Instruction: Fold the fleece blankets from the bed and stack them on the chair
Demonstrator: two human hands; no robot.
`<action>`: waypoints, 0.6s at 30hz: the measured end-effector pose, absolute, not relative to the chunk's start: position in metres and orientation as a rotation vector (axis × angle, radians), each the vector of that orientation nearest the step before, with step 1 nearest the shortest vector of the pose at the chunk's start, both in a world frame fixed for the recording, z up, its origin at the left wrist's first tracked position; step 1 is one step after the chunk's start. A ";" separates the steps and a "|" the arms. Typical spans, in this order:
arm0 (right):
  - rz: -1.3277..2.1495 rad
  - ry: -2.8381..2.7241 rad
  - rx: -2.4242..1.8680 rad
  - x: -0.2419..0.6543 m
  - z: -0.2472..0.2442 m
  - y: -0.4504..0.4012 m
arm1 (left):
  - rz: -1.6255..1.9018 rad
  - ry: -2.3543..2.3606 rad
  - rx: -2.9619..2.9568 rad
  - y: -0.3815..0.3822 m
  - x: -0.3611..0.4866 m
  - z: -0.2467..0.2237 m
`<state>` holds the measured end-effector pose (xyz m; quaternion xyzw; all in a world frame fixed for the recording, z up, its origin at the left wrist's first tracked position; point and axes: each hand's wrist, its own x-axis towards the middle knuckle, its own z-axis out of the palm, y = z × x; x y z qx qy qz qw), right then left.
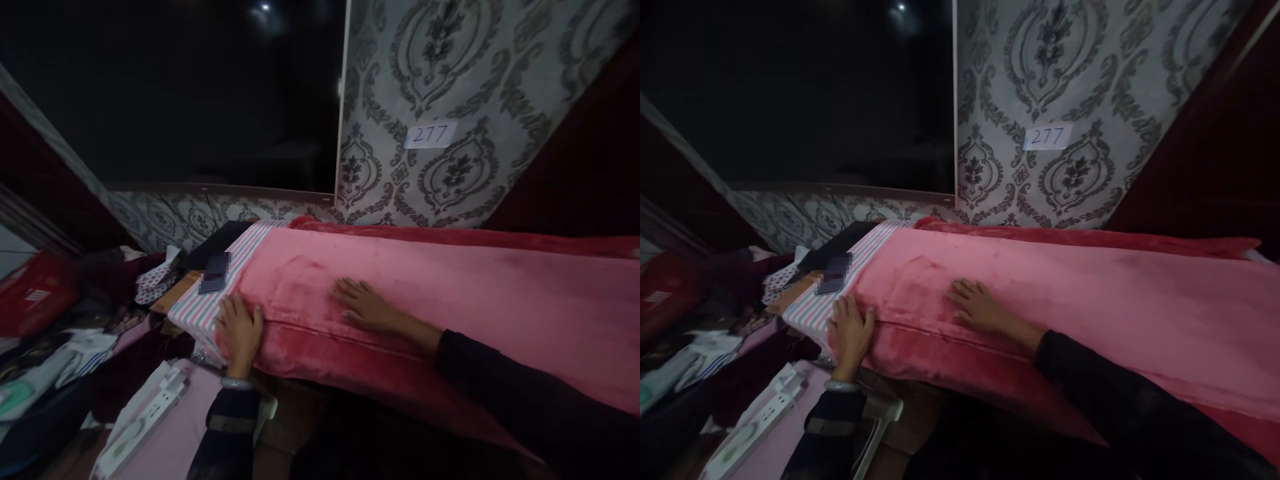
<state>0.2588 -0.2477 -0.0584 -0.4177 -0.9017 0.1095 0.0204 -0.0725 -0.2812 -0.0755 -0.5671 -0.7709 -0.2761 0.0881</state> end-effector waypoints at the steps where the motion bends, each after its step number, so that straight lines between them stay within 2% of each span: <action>1: 0.363 -2.791 -1.299 0.262 -0.057 -0.249 | -0.832 -2.257 -1.713 -0.279 -0.066 -0.070; 5: 0.400 -2.764 -1.299 0.256 -0.051 -0.245 | -0.750 -2.121 -1.964 -0.270 -0.031 -0.057; 9: 0.393 -2.738 -1.217 0.228 -0.046 -0.227 | -0.550 -2.112 -2.073 -0.271 -0.008 -0.067; 18: 0.343 -2.865 -0.984 0.159 -0.059 -0.160 | -0.418 -1.969 -2.045 -0.279 -0.011 -0.085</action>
